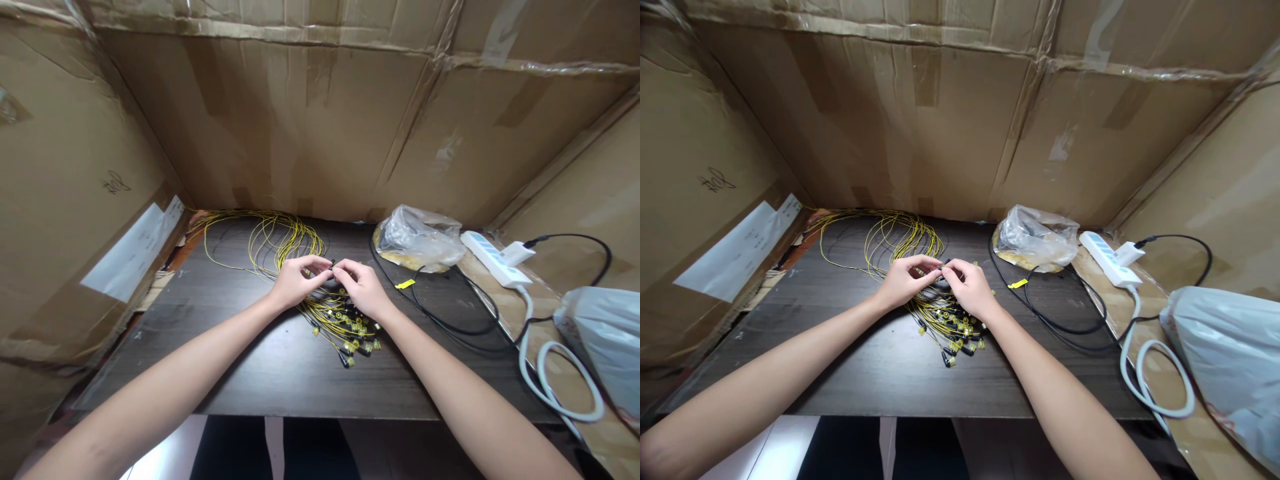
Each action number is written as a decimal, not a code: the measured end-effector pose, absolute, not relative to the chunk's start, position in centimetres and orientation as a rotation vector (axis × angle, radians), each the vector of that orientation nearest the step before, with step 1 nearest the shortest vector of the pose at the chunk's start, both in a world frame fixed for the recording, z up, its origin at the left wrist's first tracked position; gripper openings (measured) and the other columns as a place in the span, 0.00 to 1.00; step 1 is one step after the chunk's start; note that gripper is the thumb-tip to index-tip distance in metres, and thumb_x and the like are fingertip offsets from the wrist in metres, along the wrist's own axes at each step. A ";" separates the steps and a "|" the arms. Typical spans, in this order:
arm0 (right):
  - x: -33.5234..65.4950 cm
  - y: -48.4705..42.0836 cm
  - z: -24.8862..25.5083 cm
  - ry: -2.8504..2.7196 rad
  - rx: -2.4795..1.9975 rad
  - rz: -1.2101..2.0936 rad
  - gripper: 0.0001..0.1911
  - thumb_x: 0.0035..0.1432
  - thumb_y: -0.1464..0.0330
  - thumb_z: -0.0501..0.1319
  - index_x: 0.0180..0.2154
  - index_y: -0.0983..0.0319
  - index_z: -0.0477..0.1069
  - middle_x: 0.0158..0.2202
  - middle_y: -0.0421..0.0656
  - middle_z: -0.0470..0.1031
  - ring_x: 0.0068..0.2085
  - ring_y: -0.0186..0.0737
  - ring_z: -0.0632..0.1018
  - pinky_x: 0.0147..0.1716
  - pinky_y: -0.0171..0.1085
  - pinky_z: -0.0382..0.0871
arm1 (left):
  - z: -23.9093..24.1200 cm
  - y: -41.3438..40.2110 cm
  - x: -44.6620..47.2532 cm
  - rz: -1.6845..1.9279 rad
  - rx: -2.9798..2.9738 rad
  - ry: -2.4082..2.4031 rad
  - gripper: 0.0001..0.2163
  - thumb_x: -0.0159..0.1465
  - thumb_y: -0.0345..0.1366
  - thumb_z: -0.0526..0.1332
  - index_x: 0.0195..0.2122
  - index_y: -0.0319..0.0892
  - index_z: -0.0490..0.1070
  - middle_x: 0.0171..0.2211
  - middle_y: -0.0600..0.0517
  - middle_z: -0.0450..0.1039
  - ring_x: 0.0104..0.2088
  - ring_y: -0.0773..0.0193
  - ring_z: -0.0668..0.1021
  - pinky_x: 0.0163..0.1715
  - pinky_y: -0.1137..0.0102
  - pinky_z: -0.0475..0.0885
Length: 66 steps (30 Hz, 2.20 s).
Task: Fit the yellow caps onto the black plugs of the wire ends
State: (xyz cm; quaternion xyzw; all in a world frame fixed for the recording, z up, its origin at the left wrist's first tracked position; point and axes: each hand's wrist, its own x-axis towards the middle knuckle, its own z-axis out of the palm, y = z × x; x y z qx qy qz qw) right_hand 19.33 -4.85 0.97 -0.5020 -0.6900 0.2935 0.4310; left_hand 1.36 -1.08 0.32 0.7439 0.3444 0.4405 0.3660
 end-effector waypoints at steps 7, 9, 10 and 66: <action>19.3 -5.1 1.1 -1.854 -1.261 0.561 0.13 0.65 0.64 0.55 0.30 0.62 0.72 0.27 0.41 0.72 0.29 0.37 0.70 0.31 0.35 0.60 | 0.1 -1.0 1.3 1.117 1.962 0.888 0.09 0.61 0.38 0.66 0.36 0.39 0.81 0.32 0.49 0.82 0.30 0.64 0.81 0.29 0.74 0.74; 19.3 -5.1 1.1 -1.867 -1.254 0.563 0.13 0.65 0.64 0.54 0.30 0.62 0.71 0.28 0.41 0.72 0.29 0.37 0.70 0.31 0.35 0.60 | 0.2 -1.1 1.3 1.118 1.976 0.900 0.08 0.61 0.38 0.66 0.36 0.39 0.81 0.31 0.50 0.82 0.29 0.65 0.80 0.29 0.74 0.73; 19.3 -5.1 1.1 -1.864 -1.252 0.580 0.14 0.66 0.64 0.54 0.30 0.62 0.71 0.27 0.41 0.72 0.29 0.36 0.70 0.31 0.35 0.60 | 0.2 -1.1 1.3 1.117 1.982 0.902 0.08 0.61 0.38 0.66 0.36 0.39 0.81 0.31 0.50 0.82 0.29 0.66 0.79 0.28 0.74 0.72; 19.2 -4.9 0.8 -1.769 -1.207 0.616 0.12 0.66 0.63 0.54 0.31 0.60 0.68 0.31 0.41 0.70 0.32 0.38 0.69 0.34 0.37 0.61 | 0.6 -1.0 1.2 1.084 1.964 0.934 0.12 0.60 0.42 0.65 0.35 0.37 0.79 0.19 0.60 0.51 0.21 0.70 0.57 0.24 0.73 0.54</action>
